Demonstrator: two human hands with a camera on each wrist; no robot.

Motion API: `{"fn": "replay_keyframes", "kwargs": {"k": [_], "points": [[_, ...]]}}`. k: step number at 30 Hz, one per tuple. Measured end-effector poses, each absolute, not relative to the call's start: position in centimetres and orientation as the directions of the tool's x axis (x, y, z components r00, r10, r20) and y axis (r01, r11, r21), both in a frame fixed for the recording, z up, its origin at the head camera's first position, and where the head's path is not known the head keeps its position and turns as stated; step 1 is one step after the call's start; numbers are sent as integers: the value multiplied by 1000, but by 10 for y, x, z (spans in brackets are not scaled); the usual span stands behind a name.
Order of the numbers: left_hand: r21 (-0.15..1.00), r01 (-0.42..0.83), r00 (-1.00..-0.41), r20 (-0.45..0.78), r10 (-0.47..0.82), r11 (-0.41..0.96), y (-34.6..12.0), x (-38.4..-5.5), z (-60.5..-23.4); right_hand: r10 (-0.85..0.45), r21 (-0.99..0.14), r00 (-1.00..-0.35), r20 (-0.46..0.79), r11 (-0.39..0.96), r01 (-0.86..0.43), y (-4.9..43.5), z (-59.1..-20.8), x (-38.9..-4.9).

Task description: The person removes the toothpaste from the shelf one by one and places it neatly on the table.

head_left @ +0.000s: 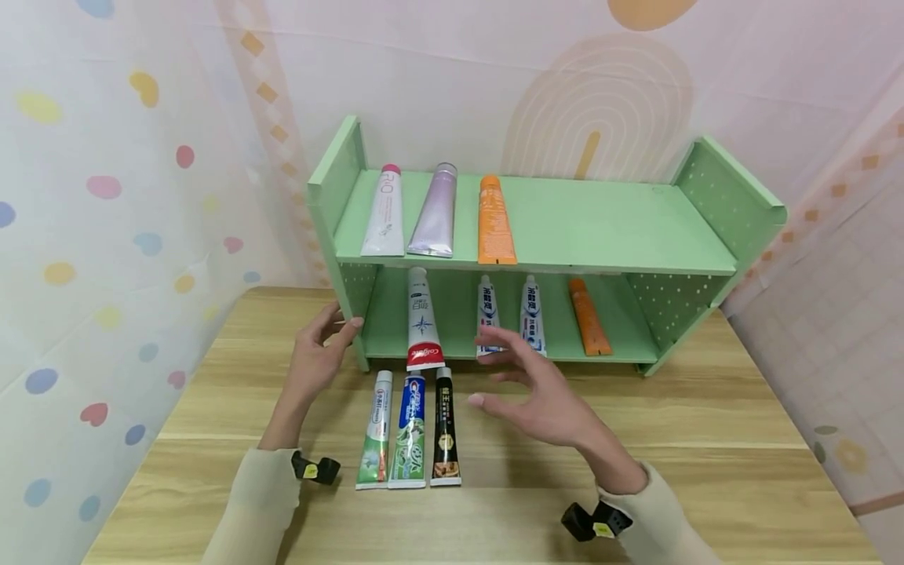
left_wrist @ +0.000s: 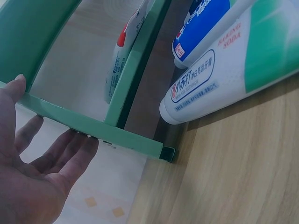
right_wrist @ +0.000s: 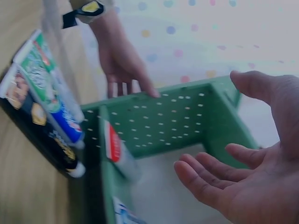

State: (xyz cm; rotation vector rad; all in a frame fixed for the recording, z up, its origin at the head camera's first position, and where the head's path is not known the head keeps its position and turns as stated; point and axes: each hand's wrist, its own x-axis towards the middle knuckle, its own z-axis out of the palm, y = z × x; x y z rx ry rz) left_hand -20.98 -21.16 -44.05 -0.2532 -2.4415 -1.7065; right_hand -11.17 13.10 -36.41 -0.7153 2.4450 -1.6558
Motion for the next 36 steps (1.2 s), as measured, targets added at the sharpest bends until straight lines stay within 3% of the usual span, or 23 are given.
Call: {"fn": "replay_keyframes", "kwargs": {"k": [19,27,36], "points": [[914,219,-976,212,57,342,-210,-210,-441,-380,-804,-842,382,313,-506,168,-313,-110],[917,213,-977,208,52,338,-210,-210,-441,-351,-794,-819,454,257,-550,178,-294,-115],[913,216,-976,213,45,347,-212,-210,-441,-320,-805,-844,430,288,-519,191,-274,-134]]}}
